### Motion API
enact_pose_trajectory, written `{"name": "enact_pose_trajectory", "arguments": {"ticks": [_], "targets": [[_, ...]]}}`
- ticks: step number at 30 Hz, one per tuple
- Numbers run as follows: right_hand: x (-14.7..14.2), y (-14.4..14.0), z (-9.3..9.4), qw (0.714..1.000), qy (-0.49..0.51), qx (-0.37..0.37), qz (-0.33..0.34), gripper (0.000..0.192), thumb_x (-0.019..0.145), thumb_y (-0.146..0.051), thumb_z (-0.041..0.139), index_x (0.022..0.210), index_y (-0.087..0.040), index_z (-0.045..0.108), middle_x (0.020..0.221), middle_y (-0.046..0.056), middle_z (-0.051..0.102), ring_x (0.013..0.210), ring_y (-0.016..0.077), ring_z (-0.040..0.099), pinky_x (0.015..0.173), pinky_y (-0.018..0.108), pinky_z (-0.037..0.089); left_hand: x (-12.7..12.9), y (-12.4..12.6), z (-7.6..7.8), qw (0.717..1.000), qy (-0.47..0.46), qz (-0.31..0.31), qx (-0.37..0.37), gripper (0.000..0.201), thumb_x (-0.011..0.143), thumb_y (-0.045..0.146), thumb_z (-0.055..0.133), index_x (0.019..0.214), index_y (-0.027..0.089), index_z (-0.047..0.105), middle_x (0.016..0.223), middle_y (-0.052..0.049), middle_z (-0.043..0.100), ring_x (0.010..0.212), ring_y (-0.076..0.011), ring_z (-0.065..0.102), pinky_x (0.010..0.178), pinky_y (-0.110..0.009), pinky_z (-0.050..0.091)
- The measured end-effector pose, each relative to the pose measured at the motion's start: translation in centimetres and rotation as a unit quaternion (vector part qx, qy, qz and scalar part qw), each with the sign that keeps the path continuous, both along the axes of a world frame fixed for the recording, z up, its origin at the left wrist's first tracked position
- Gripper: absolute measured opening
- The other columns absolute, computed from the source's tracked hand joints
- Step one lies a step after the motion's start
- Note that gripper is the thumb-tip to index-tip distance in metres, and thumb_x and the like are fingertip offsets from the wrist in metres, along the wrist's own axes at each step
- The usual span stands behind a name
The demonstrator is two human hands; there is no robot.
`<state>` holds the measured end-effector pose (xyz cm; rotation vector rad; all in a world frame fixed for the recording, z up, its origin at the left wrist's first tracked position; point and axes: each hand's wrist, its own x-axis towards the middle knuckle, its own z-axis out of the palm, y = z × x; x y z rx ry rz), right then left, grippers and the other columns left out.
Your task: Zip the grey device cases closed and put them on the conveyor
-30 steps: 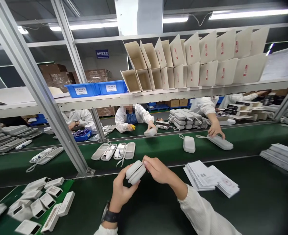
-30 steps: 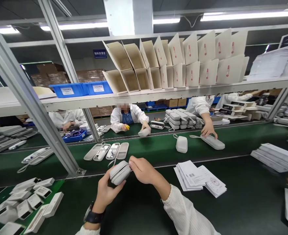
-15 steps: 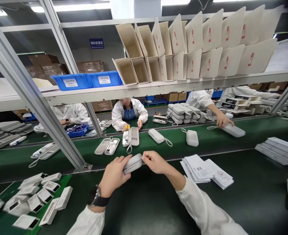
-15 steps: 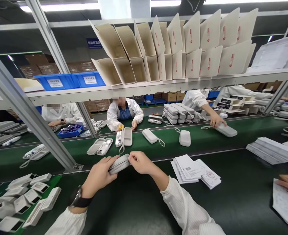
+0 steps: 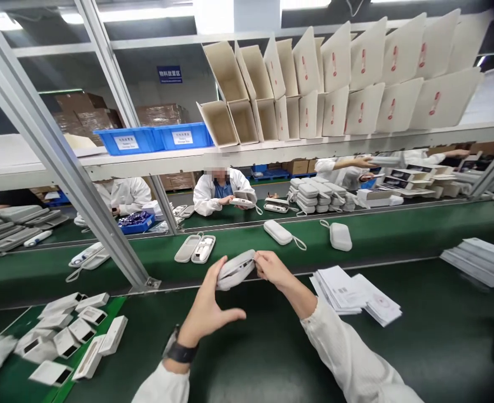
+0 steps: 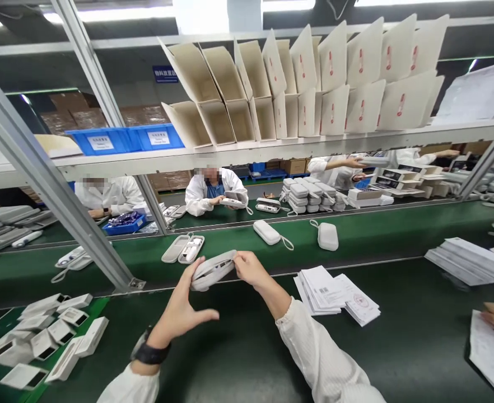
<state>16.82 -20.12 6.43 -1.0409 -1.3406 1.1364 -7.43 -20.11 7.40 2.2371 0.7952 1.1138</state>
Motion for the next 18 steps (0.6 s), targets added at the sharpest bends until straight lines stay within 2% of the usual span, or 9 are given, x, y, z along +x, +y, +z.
{"name": "enact_pose_trajectory", "arguments": {"ticks": [2, 4, 7, 10, 13, 16, 18], "targets": [[0.0, -0.3, 0.2, 0.998, 0.028, -0.025, 0.045, 0.035, 0.088, -0.047, 0.05, 0.067, -0.024, 0.033, 0.051, -0.012, 0.022, 0.039, 0.0072, 0.023, 0.048, 0.026, 0.028, 1.4, 0.2, -1.0, 0.995, -0.095, -0.007, 0.006, 0.1, 0.068, 0.037, 0.088, 0.151, 0.026, 0.034, 0.152, -0.016, 0.047, 0.141, -0.0353, 0.045, 0.118, -0.057, 0.036], [-0.5, -0.9, 0.4, 0.99, 0.08, -0.051, 0.101, 0.036, 0.087, -0.047, 0.054, 0.069, -0.024, 0.034, 0.051, -0.013, 0.021, 0.039, 0.0059, 0.022, 0.05, 0.026, 0.032, 3.0, 0.7, -1.6, 0.99, -0.141, -0.013, 0.008, 0.076, 0.072, 0.033, 0.085, 0.139, 0.025, 0.049, 0.145, -0.014, 0.054, 0.135, -0.0345, 0.052, 0.115, -0.055, 0.042], [-0.7, -1.5, 0.8, 0.972, 0.158, -0.084, 0.154, 0.037, 0.086, -0.047, 0.062, 0.07, -0.021, 0.04, 0.051, -0.013, 0.024, 0.041, 0.0042, 0.019, 0.05, 0.023, 0.025, 4.1, 1.0, -1.6, 0.994, -0.104, 0.028, 0.028, 0.053, 0.078, 0.031, 0.079, 0.127, 0.025, 0.059, 0.129, -0.011, 0.066, 0.12, -0.0322, 0.063, 0.103, -0.049, 0.053], [0.0, -1.2, 1.0, 0.986, 0.106, -0.083, 0.099, 0.038, 0.083, -0.048, 0.067, 0.069, -0.019, 0.047, 0.05, -0.011, 0.027, 0.045, 0.0047, 0.017, 0.049, 0.022, 0.017, 3.7, 1.3, -0.5, 0.997, 0.013, 0.036, 0.072, 0.045, 0.083, 0.027, 0.073, 0.126, 0.025, 0.059, 0.116, -0.009, 0.068, 0.108, -0.0287, 0.066, 0.094, -0.043, 0.056], [1.1, -0.8, 1.3, 0.994, 0.072, -0.072, 0.046, 0.039, 0.079, -0.05, 0.069, 0.069, -0.018, 0.051, 0.053, -0.008, 0.034, 0.048, 0.0053, 0.02, 0.049, 0.022, 0.016, 2.9, 2.0, 1.6, 0.987, 0.116, 0.023, 0.108, 0.044, 0.083, 0.027, 0.071, 0.126, 0.025, 0.059, 0.115, -0.009, 0.068, 0.107, -0.0291, 0.064, 0.092, -0.042, 0.053], [1.6, -1.0, 1.9, 0.984, 0.122, -0.081, 0.101, 0.038, 0.079, -0.049, 0.071, 0.07, -0.018, 0.049, 0.054, -0.01, 0.028, 0.048, 0.0044, 0.016, 0.05, 0.022, 0.014, 2.5, 3.1, 2.9, 0.987, 0.114, -0.051, 0.106, 0.045, 0.084, 0.03, 0.073, 0.126, 0.024, 0.06, 0.12, -0.009, 0.067, 0.112, -0.0281, 0.063, 0.098, -0.041, 0.051], [1.4, -1.7, 2.6, 0.972, 0.153, -0.08, 0.158, 0.041, 0.083, -0.047, 0.07, 0.069, -0.02, 0.044, 0.055, -0.012, 0.021, 0.047, 0.0038, 0.012, 0.051, 0.023, 0.015, 2.4, 3.5, 2.4, 0.993, 0.059, -0.079, 0.068, 0.048, 0.08, 0.034, 0.077, 0.125, 0.023, 0.061, 0.12, -0.009, 0.068, 0.11, -0.0267, 0.065, 0.097, -0.039, 0.053]]}}
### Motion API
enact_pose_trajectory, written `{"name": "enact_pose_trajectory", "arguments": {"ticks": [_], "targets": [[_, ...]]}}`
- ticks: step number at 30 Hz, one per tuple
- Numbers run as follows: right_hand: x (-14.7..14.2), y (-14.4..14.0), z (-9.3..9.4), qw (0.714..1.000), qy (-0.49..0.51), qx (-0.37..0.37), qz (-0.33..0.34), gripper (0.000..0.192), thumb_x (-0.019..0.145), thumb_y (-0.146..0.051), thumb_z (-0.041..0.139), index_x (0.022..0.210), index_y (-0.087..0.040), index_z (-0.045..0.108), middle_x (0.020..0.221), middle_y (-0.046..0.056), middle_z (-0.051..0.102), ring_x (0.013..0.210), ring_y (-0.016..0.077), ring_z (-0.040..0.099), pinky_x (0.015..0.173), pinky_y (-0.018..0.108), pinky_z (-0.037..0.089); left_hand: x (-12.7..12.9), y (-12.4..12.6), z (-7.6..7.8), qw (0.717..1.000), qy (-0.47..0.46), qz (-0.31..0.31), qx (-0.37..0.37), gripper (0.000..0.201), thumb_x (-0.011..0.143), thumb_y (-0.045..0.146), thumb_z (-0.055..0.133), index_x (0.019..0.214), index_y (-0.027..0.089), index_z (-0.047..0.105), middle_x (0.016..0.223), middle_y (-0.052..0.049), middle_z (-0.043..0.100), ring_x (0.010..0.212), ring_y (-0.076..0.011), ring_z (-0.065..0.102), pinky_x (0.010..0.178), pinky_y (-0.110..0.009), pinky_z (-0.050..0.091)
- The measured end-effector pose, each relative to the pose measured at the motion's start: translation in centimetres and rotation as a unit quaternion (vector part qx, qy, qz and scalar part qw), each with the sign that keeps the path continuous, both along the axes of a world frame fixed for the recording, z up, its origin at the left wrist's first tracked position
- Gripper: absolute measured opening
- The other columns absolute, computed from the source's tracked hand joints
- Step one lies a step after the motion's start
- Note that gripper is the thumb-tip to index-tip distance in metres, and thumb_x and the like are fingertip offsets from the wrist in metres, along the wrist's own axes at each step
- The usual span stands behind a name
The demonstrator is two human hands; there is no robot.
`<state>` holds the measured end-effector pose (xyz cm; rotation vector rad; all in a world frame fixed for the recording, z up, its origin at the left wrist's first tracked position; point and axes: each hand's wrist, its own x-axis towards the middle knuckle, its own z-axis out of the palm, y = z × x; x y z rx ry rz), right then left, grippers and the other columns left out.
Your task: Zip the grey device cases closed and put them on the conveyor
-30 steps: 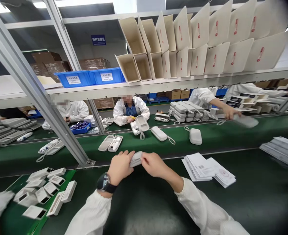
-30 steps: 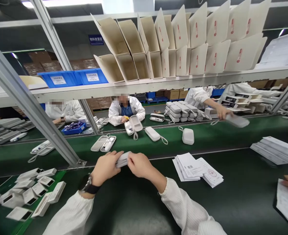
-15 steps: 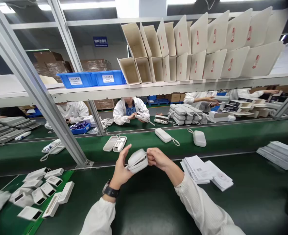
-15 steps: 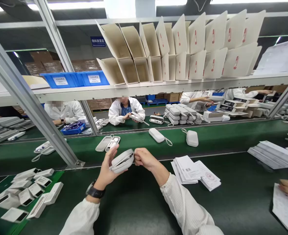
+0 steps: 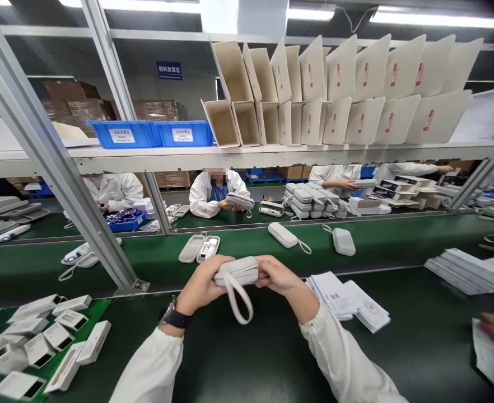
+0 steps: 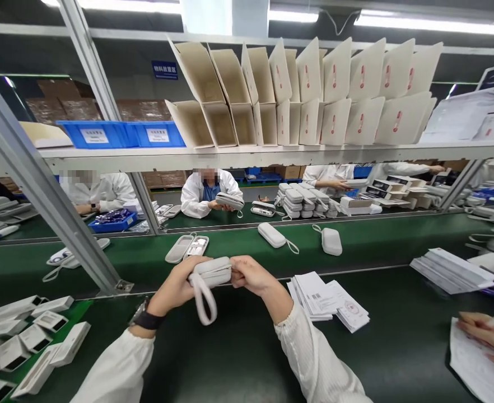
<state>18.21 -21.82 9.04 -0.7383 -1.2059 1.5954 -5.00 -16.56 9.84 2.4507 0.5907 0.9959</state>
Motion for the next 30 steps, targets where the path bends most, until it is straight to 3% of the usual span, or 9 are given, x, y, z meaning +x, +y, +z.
{"name": "enact_pose_trajectory", "arguments": {"ticks": [3, 7, 9, 13, 16, 19, 24, 27, 30], "targets": [[-1.1, -1.3, 0.9, 0.999, 0.022, 0.031, 0.032, 0.045, 0.091, -0.046, 0.064, 0.067, -0.021, 0.037, 0.055, -0.011, 0.021, 0.046, 0.004, 0.015, 0.052, 0.025, 0.02, 0.1, -0.3, -2.3, 0.993, -0.083, 0.049, -0.068, 0.056, 0.071, 0.038, 0.086, 0.121, 0.022, 0.065, 0.112, -0.008, 0.072, 0.101, -0.0264, 0.07, 0.091, -0.038, 0.058], [-2.5, -2.3, 1.0, 0.999, -0.01, 0.042, 0.001, 0.045, 0.092, -0.048, 0.063, 0.066, -0.021, 0.037, 0.054, -0.011, 0.026, 0.045, 0.0044, 0.018, 0.051, 0.025, 0.022, 0.3, -1.2, -5.0, 0.988, -0.105, 0.089, -0.064, 0.05, 0.068, 0.041, 0.087, 0.112, 0.024, 0.071, 0.111, -0.008, 0.073, 0.104, -0.0285, 0.07, 0.094, -0.042, 0.058], [-2.9, -2.2, 0.7, 0.998, -0.043, 0.047, -0.023, 0.046, 0.09, -0.051, 0.064, 0.067, -0.02, 0.039, 0.054, -0.01, 0.029, 0.045, 0.005, 0.021, 0.049, 0.024, 0.022, 0.4, -1.5, -5.9, 0.988, -0.12, 0.081, -0.055, 0.05, 0.068, 0.046, 0.087, 0.109, 0.021, 0.072, 0.114, -0.01, 0.072, 0.106, -0.0304, 0.069, 0.096, -0.045, 0.058], [-3.3, -1.8, 0.2, 0.994, -0.083, 0.029, -0.058, 0.048, 0.086, -0.055, 0.067, 0.065, -0.02, 0.041, 0.051, -0.01, 0.03, 0.046, 0.0051, 0.02, 0.047, 0.023, 0.019, 0.2, -1.8, -7.1, 0.967, -0.196, 0.138, -0.079, 0.054, 0.077, 0.055, 0.077, 0.113, 0.016, 0.068, 0.108, -0.011, 0.073, 0.099, -0.0308, 0.07, 0.09, -0.05, 0.06], [-3.3, -2.0, 0.7, 0.998, -0.045, 0.025, -0.045, 0.049, 0.087, -0.052, 0.066, 0.064, -0.021, 0.037, 0.052, -0.011, 0.027, 0.045, 0.0047, 0.018, 0.047, 0.023, 0.019, 0.1, -1.8, -6.9, 0.987, -0.11, 0.107, -0.048, 0.047, 0.075, 0.047, 0.081, 0.113, 0.021, 0.07, 0.117, -0.01, 0.071, 0.111, -0.0332, 0.067, 0.1, -0.052, 0.055], [-3.1, -2.4, 1.4, 0.996, -0.049, 0.037, -0.071, 0.047, 0.089, -0.049, 0.064, 0.063, -0.021, 0.036, 0.053, -0.01, 0.027, 0.046, 0.0051, 0.019, 0.046, 0.023, 0.017, 0.1, -1.4, -6.2, 0.991, -0.075, 0.107, -0.034, 0.049, 0.072, 0.041, 0.085, 0.114, 0.023, 0.068, 0.112, -0.009, 0.072, 0.104, -0.0315, 0.07, 0.092, -0.049, 0.059], [-3.2, -3.0, 1.9, 0.993, -0.053, 0.1, -0.047, 0.044, 0.095, -0.047, 0.058, 0.066, -0.021, 0.036, 0.055, -0.009, 0.03, 0.049, 0.0065, 0.024, 0.05, 0.024, 0.023, 0.6, -1.2, -4.7, 0.99, -0.119, 0.035, -0.061, 0.062, 0.066, 0.03, 0.089, 0.121, 0.022, 0.062, 0.115, -0.009, 0.072, 0.106, -0.0293, 0.07, 0.094, -0.045, 0.06], [-3.7, -3.4, 1.8, 0.977, -0.121, 0.161, -0.077, 0.04, 0.098, -0.044, 0.053, 0.068, -0.02, 0.04, 0.059, -0.007, 0.036, 0.054, 0.008, 0.031, 0.052, 0.024, 0.025, 0.4, -2.7, -3.8, 0.978, -0.192, -0.013, -0.083, 0.076, 0.065, 0.025, 0.089, 0.132, 0.024, 0.053, 0.127, -0.01, 0.069, 0.114, -0.0296, 0.068, 0.101, -0.049, 0.056], [-4.0, -3.6, 1.8, 0.962, -0.183, 0.18, -0.096, 0.039, 0.098, -0.041, 0.051, 0.067, -0.019, 0.041, 0.061, -0.006, 0.037, 0.057, 0.0084, 0.031, 0.053, 0.024, 0.026, -0.4, -4.5, -3.3, 0.966, -0.233, -0.01, -0.114, 0.073, 0.07, 0.021, 0.086, 0.134, 0.026, 0.052, 0.132, -0.01, 0.066, 0.118, -0.0287, 0.066, 0.105, -0.048, 0.055]]}}
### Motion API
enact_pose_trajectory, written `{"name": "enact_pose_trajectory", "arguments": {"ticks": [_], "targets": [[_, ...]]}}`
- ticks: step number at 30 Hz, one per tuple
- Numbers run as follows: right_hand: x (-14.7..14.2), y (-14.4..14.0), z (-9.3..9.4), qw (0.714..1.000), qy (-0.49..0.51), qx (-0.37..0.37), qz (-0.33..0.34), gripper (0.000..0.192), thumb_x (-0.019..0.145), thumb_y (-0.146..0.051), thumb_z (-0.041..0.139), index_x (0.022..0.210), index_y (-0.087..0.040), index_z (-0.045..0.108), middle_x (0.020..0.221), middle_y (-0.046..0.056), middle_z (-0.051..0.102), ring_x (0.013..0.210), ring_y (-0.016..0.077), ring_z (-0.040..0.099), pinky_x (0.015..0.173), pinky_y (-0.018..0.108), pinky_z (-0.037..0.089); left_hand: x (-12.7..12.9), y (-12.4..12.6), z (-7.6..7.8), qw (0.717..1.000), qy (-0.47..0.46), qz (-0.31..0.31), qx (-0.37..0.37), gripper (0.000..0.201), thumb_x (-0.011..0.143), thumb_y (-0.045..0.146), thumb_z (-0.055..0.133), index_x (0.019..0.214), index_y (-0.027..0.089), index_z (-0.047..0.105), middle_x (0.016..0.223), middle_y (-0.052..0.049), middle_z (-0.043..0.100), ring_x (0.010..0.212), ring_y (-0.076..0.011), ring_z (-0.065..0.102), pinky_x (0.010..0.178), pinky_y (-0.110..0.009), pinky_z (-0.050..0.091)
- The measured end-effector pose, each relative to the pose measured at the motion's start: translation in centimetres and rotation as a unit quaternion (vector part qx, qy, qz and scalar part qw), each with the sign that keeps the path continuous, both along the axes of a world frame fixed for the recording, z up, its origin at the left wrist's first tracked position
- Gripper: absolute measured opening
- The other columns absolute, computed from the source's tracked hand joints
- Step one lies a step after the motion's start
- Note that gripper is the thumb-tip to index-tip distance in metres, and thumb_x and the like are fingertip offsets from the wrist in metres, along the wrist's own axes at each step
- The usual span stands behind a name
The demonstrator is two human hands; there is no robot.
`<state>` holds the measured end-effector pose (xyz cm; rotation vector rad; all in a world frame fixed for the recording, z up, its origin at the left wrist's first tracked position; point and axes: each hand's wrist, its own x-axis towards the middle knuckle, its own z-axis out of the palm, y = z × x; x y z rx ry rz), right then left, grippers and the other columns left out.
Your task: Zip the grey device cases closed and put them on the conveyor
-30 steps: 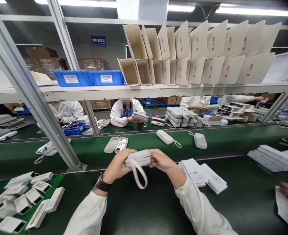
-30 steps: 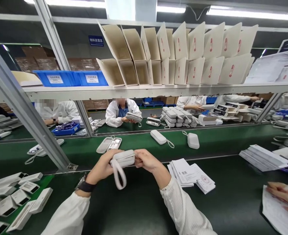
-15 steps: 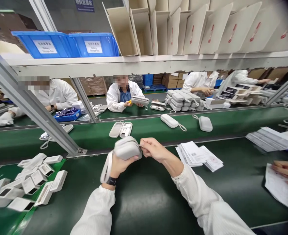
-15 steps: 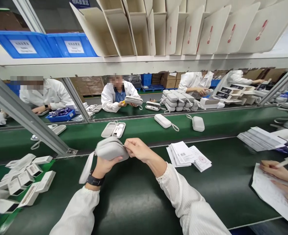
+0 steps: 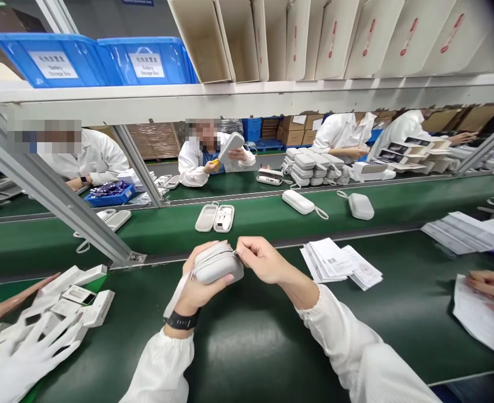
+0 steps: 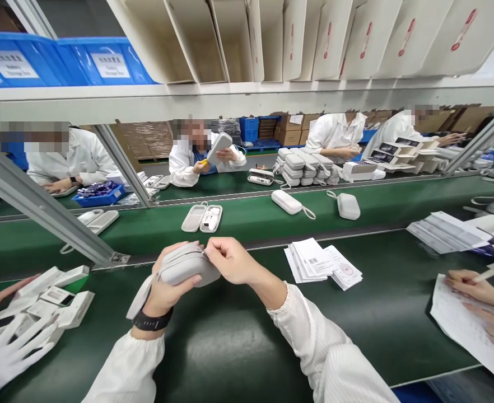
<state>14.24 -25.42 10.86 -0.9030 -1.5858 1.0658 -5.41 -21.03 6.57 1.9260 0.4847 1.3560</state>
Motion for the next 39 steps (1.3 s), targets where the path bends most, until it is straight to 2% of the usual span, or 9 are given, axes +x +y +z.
{"name": "enact_pose_trajectory", "arguments": {"ticks": [4, 7, 11, 19, 23, 27, 30, 36, 39], "targets": [[0.2, -0.6, 0.7, 0.995, -0.097, 0.016, -0.01, 0.035, 0.098, -0.034, 0.049, 0.067, -0.018, 0.044, 0.062, -0.005, 0.039, 0.057, 0.0091, 0.033, 0.053, 0.024, 0.028, -1.0, -1.0, 0.0, 1.0, -0.014, 0.017, 0.008, 0.068, 0.07, 0.017, 0.085, 0.13, 0.028, 0.055, 0.127, -0.007, 0.07, 0.115, -0.0282, 0.068, 0.1, -0.046, 0.058], [0.1, -1.7, 1.5, 0.973, -0.16, 0.129, -0.105, 0.011, 0.094, -0.024, 0.055, 0.096, -0.017, 0.063, 0.09, 0.003, 0.062, 0.075, 0.0137, 0.053, 0.068, 0.028, 0.045, -1.1, -0.7, -0.1, 0.999, -0.001, 0.029, 0.036, 0.067, 0.069, 0.017, 0.086, 0.128, 0.028, 0.058, 0.124, -0.007, 0.071, 0.113, -0.028, 0.069, 0.099, -0.045, 0.057], [-1.3, -3.1, 1.3, 0.938, -0.208, 0.254, -0.112, 0.052, 0.092, -0.03, 0.067, 0.141, -0.021, 0.051, 0.137, 0.012, 0.059, 0.123, 0.025, 0.056, 0.106, 0.043, 0.045, -1.0, -0.4, -0.2, 0.998, 0.007, 0.044, 0.052, 0.063, 0.069, 0.027, 0.088, 0.126, 0.025, 0.062, 0.123, -0.009, 0.071, 0.109, -0.0276, 0.07, 0.093, -0.041, 0.06], [-3.2, -3.1, -1.4, 0.898, -0.203, 0.325, -0.217, 0.038, 0.093, -0.022, 0.066, 0.131, -0.022, 0.06, 0.106, 0.009, 0.067, 0.099, 0.0226, 0.065, 0.086, 0.038, 0.057, -1.4, -0.8, -0.3, 0.998, 0.02, 0.06, 0.016, 0.06, 0.072, 0.024, 0.086, 0.127, 0.023, 0.06, 0.126, -0.011, 0.07, 0.112, -0.028, 0.069, 0.095, -0.042, 0.058], [-2.7, -1.3, -2.5, 0.863, -0.173, 0.433, -0.193, 0.034, 0.09, -0.015, 0.069, 0.122, -0.024, 0.064, 0.104, 0.008, 0.068, 0.097, 0.0222, 0.065, 0.083, 0.038, 0.056, -1.4, -0.7, -0.1, 0.997, 0.026, 0.073, -0.006, 0.058, 0.071, 0.024, 0.086, 0.124, 0.022, 0.061, 0.123, -0.012, 0.071, 0.109, -0.0269, 0.07, 0.094, -0.042, 0.059], [-2.3, -0.1, -2.7, 0.916, -0.098, 0.344, -0.183, 0.035, 0.091, -0.024, 0.068, 0.126, -0.024, 0.059, 0.114, 0.009, 0.066, 0.094, 0.0205, 0.065, 0.083, 0.037, 0.056, -1.8, -0.6, -0.3, 0.997, 0.01, 0.071, -0.014, 0.061, 0.071, 0.023, 0.086, 0.126, 0.022, 0.058, 0.124, -0.014, 0.07, 0.11, -0.0289, 0.07, 0.095, -0.049, 0.059], [-2.1, -0.2, -1.9, 0.953, -0.171, 0.223, -0.117, 0.024, 0.099, -0.03, 0.054, 0.121, -0.02, 0.057, 0.109, 0.009, 0.064, 0.093, 0.0199, 0.061, 0.083, 0.037, 0.052, -2.5, -0.3, -0.4, 0.998, 0.01, 0.057, 0.002, 0.062, 0.072, 0.023, 0.085, 0.127, 0.023, 0.058, 0.127, -0.015, 0.068, 0.114, -0.0314, 0.067, 0.098, -0.054, 0.056], [-1.5, -1.0, -0.4, 0.879, -0.389, 0.258, -0.093, 0.017, 0.104, -0.024, 0.039, 0.096, -0.018, 0.053, 0.09, 0.006, 0.061, 0.077, 0.0183, 0.049, 0.074, 0.035, 0.038, -3.1, -0.2, 0.4, 0.999, 0.023, 0.004, 0.042, 0.061, 0.071, 0.018, 0.085, 0.126, 0.024, 0.059, 0.125, -0.012, 0.069, 0.115, -0.03, 0.066, 0.099, -0.052, 0.055], [-1.4, -1.4, -0.1, 0.878, -0.405, 0.245, -0.078, 0.017, 0.104, -0.024, 0.037, 0.092, -0.019, 0.048, 0.084, 0.003, 0.059, 0.073, 0.0171, 0.048, 0.072, 0.034, 0.036, -3.2, -0.3, 0.7, 0.999, 0.024, -0.008, 0.044, 0.06, 0.072, 0.016, 0.084, 0.126, 0.025, 0.059, 0.126, -0.012, 0.068, 0.117, -0.0291, 0.065, 0.1, -0.051, 0.054]]}}
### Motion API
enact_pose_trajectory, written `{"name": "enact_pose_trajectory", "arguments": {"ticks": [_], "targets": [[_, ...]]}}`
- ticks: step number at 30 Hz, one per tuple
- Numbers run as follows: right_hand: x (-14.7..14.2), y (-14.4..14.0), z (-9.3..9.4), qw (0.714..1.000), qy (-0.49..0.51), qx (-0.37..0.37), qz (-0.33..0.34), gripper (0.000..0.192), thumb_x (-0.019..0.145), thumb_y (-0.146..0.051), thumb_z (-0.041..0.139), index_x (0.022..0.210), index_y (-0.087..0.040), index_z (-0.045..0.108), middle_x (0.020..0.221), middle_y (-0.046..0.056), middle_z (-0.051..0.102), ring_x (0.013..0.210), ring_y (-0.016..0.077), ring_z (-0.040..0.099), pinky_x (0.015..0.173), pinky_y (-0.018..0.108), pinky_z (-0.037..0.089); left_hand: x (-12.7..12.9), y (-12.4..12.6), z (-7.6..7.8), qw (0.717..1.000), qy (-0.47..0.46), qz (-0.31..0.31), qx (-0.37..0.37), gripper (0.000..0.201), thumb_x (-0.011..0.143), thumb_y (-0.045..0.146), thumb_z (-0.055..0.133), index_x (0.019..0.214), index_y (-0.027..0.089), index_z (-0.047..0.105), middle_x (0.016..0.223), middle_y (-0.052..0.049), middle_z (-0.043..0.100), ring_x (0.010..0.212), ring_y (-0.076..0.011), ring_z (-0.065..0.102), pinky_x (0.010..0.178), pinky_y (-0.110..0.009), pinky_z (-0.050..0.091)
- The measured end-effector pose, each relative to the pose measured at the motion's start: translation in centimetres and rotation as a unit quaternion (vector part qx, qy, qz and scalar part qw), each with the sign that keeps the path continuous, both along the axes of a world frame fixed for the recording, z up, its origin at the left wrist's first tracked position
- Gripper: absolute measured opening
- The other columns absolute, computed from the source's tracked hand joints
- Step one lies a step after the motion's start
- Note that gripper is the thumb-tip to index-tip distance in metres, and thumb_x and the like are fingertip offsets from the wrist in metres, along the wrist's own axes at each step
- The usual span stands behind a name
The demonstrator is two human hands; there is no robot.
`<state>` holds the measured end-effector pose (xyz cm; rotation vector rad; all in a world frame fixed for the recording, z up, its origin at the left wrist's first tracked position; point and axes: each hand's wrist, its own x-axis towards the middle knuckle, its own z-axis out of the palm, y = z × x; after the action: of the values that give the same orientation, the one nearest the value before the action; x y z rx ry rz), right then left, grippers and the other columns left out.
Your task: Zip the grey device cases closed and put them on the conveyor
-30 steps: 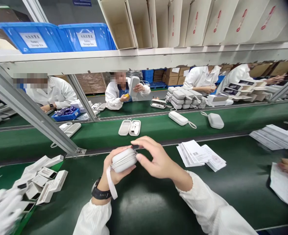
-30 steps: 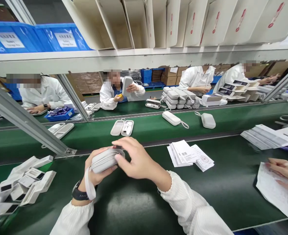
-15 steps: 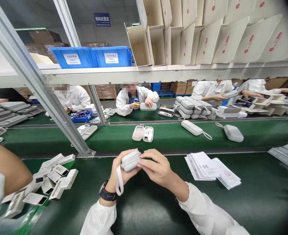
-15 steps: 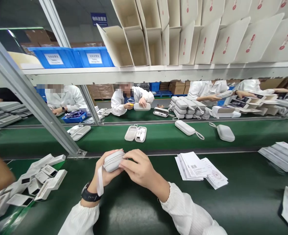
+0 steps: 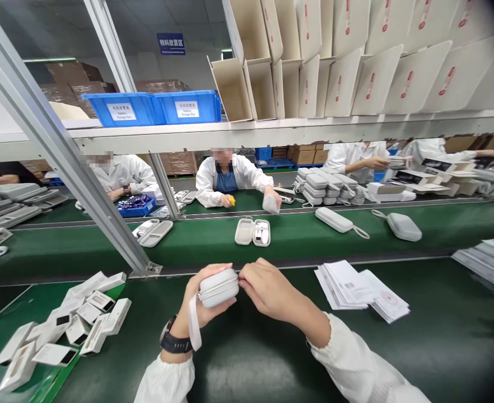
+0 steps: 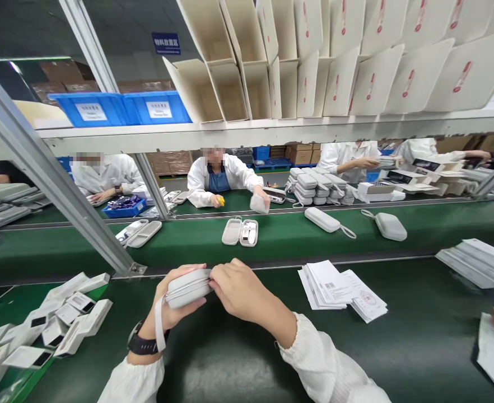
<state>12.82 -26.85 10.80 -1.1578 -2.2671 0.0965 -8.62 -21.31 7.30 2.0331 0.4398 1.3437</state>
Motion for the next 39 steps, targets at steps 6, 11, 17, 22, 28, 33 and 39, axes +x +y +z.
{"name": "enact_pose_trajectory", "arguments": {"ticks": [6, 11, 17, 22, 28, 33, 39], "targets": [[0.0, -0.1, 0.5, 0.996, 0.051, -0.073, 0.01, 0.01, 0.101, -0.029, 0.047, 0.104, -0.02, 0.044, 0.09, 0.003, 0.062, 0.076, 0.0169, 0.053, 0.073, 0.03, 0.039, -0.7, 0.4, -0.1, 0.999, -0.008, -0.025, 0.024, 0.067, 0.069, 0.016, 0.085, 0.129, 0.028, 0.056, 0.124, -0.01, 0.065, 0.117, -0.0289, 0.062, 0.095, -0.049, 0.055], [0.1, -0.1, 0.0, 0.999, -0.013, -0.002, 0.046, 0.017, 0.105, -0.031, 0.038, 0.097, -0.019, 0.048, 0.087, 0.004, 0.064, 0.07, 0.0163, 0.05, 0.072, 0.031, 0.035, -1.0, 0.6, 0.2, 0.998, -0.001, -0.052, 0.027, 0.067, 0.071, 0.02, 0.083, 0.131, 0.033, 0.056, 0.117, -0.008, 0.066, 0.109, -0.0274, 0.063, 0.089, -0.047, 0.058], [-0.1, -0.4, -0.2, 0.999, -0.019, -0.043, 0.012, 0.019, 0.103, -0.03, 0.041, 0.091, -0.019, 0.05, 0.072, 0.0, 0.059, 0.058, 0.0137, 0.042, 0.064, 0.03, 0.031, -1.3, 1.0, 0.0, 0.999, 0.015, -0.038, 0.025, 0.067, 0.068, 0.021, 0.085, 0.128, 0.033, 0.058, 0.114, -0.008, 0.068, 0.107, -0.0288, 0.066, 0.089, -0.048, 0.059], [0.2, 0.2, -0.6, 0.962, 0.176, -0.201, 0.057, 0.02, 0.097, -0.024, 0.05, 0.078, -0.019, 0.049, 0.063, -0.006, 0.05, 0.057, 0.0089, 0.044, 0.057, 0.022, 0.031, -1.3, 1.3, -1.1, 0.999, -0.002, -0.046, -0.013, 0.065, 0.068, 0.018, 0.085, 0.125, 0.031, 0.057, 0.119, -0.01, 0.069, 0.11, -0.0307, 0.067, 0.09, -0.05, 0.059], [0.4, 0.2, -0.5, 0.912, 0.281, -0.289, 0.078, 0.022, 0.094, -0.025, 0.05, 0.073, -0.019, 0.046, 0.062, -0.006, 0.043, 0.057, 0.0083, 0.037, 0.052, 0.022, 0.029, 0.0, 1.8, -1.6, 0.994, 0.107, -0.034, 0.008, 0.057, 0.072, 0.014, 0.084, 0.123, 0.028, 0.063, 0.122, -0.01, 0.069, 0.112, -0.0282, 0.066, 0.096, -0.045, 0.054], [-0.7, -0.8, -0.3, 0.957, 0.186, -0.218, 0.032, 0.024, 0.096, -0.022, 0.047, 0.072, -0.02, 0.041, 0.063, -0.005, 0.042, 0.056, 0.0091, 0.035, 0.055, 0.025, 0.025, 1.2, 1.3, -0.5, 0.971, 0.228, 0.023, 0.071, 0.044, 0.081, 0.018, 0.074, 0.123, 0.026, 0.064, 0.122, -0.008, 0.068, 0.111, -0.0277, 0.063, 0.093, -0.043, 0.05], [-1.8, -1.0, -1.1, 0.988, 0.022, -0.133, -0.077, 0.026, 0.104, -0.028, 0.036, 0.09, -0.016, 0.055, 0.072, 0.004, 0.059, 0.057, 0.0137, 0.045, 0.059, 0.03, 0.026, 3.7, 0.7, 1.0, 0.886, 0.405, 0.17, 0.15, 0.049, 0.078, 0.006, 0.059, 0.121, 0.028, 0.066, 0.108, -0.006, 0.069, 0.094, -0.027, 0.062, 0.075, -0.04, 0.039]]}}
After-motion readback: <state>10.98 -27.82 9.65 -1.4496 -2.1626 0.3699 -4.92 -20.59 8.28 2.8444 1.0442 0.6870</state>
